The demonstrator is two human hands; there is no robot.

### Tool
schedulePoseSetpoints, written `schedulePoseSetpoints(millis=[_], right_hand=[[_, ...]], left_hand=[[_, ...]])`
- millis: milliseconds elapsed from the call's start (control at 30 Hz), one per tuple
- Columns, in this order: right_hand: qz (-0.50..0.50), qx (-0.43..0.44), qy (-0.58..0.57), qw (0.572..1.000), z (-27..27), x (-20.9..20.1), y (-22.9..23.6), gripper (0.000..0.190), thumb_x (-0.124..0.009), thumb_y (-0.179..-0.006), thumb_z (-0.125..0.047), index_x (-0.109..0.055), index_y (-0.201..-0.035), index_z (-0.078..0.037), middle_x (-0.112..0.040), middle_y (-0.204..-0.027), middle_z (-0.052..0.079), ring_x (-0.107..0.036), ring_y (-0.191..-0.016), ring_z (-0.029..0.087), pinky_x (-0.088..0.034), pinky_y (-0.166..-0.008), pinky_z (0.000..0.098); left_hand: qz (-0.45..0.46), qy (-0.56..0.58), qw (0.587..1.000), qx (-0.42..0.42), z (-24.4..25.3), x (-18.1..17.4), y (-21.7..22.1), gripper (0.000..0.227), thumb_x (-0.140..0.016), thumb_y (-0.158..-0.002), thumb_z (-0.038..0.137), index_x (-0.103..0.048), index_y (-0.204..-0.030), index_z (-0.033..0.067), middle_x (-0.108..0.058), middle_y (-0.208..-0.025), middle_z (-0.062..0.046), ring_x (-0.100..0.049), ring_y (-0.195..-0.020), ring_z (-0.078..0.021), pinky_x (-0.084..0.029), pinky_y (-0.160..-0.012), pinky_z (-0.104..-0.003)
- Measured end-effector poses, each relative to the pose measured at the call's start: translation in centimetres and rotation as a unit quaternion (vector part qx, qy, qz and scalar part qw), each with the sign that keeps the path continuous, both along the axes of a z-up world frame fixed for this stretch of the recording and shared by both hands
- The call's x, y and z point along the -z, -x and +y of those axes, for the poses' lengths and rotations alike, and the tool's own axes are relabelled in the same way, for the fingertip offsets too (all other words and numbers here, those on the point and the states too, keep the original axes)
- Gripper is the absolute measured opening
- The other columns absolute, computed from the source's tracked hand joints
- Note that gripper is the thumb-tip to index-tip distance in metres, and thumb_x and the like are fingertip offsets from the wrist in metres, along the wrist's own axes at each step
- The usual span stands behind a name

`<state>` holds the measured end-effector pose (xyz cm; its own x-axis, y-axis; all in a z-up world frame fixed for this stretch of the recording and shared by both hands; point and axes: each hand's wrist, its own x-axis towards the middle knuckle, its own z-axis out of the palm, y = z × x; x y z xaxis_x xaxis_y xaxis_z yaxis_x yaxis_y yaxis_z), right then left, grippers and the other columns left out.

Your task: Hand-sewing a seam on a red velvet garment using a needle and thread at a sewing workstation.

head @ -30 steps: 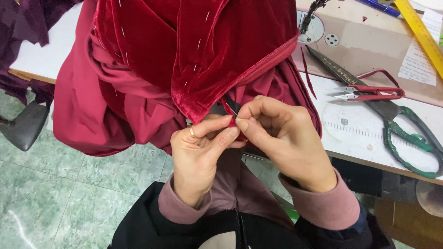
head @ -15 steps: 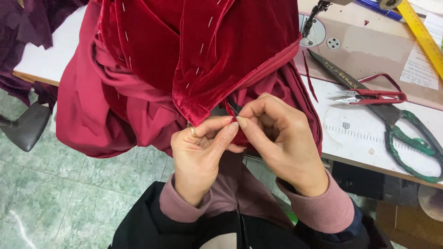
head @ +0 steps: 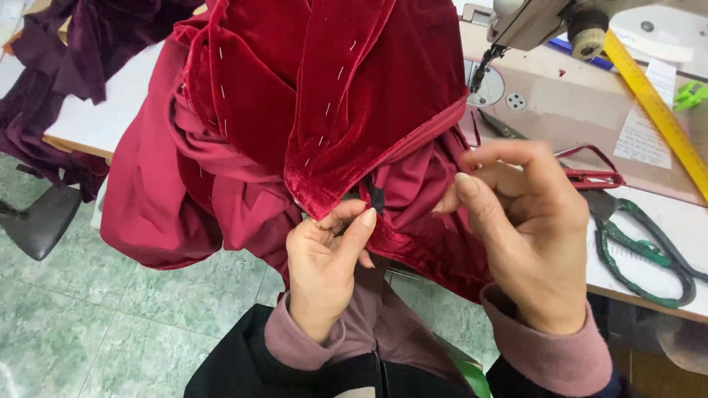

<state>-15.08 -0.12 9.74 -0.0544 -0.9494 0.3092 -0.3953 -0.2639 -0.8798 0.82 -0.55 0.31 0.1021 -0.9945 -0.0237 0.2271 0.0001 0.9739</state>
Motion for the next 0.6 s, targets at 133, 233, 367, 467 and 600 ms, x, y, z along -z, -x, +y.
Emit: schedulePoseSetpoints(millis=[133, 233, 367, 467, 600], right_hand=[[0.033, -0.02, 0.056, 0.998, 1.0, 1.1, -0.5, 0.023, -0.051, -0.095, 0.007, -0.047, -0.117, 0.001, -0.065, -0.073, 0.013, -0.066, -0.066, 0.016, -0.052, -0.066, 0.0213], [0.172, -0.026, 0.167, 0.971, 2.1, 2.3, -1.9, 0.023, -0.047, -0.09, 0.01, -0.063, -0.104, 0.002, -0.059, -0.074, 0.008, -0.054, -0.063, 0.017, -0.043, -0.06, 0.0279], [0.122, -0.046, 0.176, 0.976, 2.6, 3.3, -2.1, 0.02, -0.053, -0.091, 0.006, -0.062, -0.109, 0.005, -0.061, -0.08, 0.012, -0.055, -0.065, 0.019, -0.044, -0.059, 0.0277], [0.095, -0.026, 0.144, 0.985, 2.6, 2.5, -1.6, 0.022, -0.054, -0.093, 0.003, -0.063, -0.113, 0.005, -0.061, -0.076, 0.011, -0.056, -0.067, 0.018, -0.045, -0.062, 0.0275], [0.088, 0.0, 0.123, 0.989, 2.4, 2.0, -2.0, 0.009, -0.062, -0.09, 0.004, -0.067, -0.097, 0.002, -0.056, -0.076, 0.009, -0.044, -0.057, 0.012, -0.032, -0.051, 0.0222]], left_hand=[[-0.003, -0.068, 0.997, -0.033, -0.2, -0.6, 0.2, 0.016, -0.073, -0.08, 0.011, -0.072, -0.088, -0.0028, -0.07, -0.073, -0.008, -0.051, -0.036, -0.01, -0.043, -0.034, -0.019], [0.017, -0.101, 0.993, -0.051, -0.3, -0.9, 0.3, 0.015, -0.074, -0.077, 0.01, -0.072, -0.083, -0.0042, -0.071, -0.077, -0.01, -0.048, -0.035, -0.0115, -0.038, -0.035, -0.02], [0.047, -0.082, 0.994, -0.046, -0.1, -0.6, 0.5, 0.016, -0.074, -0.078, 0.009, -0.071, -0.087, -0.0037, -0.07, -0.078, -0.008, -0.051, -0.039, -0.0115, -0.041, -0.039, -0.018], [0.067, -0.046, 0.997, -0.011, 0.0, -0.4, 0.3, 0.018, -0.072, -0.081, 0.01, -0.07, -0.093, -0.0033, -0.069, -0.084, -0.008, -0.051, -0.04, -0.01, -0.044, -0.043, -0.017], [0.07, 0.0, 0.997, 0.032, 0.1, -0.3, 0.1, 0.017, -0.068, -0.086, 0.01, -0.068, -0.098, -0.0017, -0.068, -0.092, -0.005, -0.055, -0.037, -0.0119, -0.054, -0.057, -0.019]])
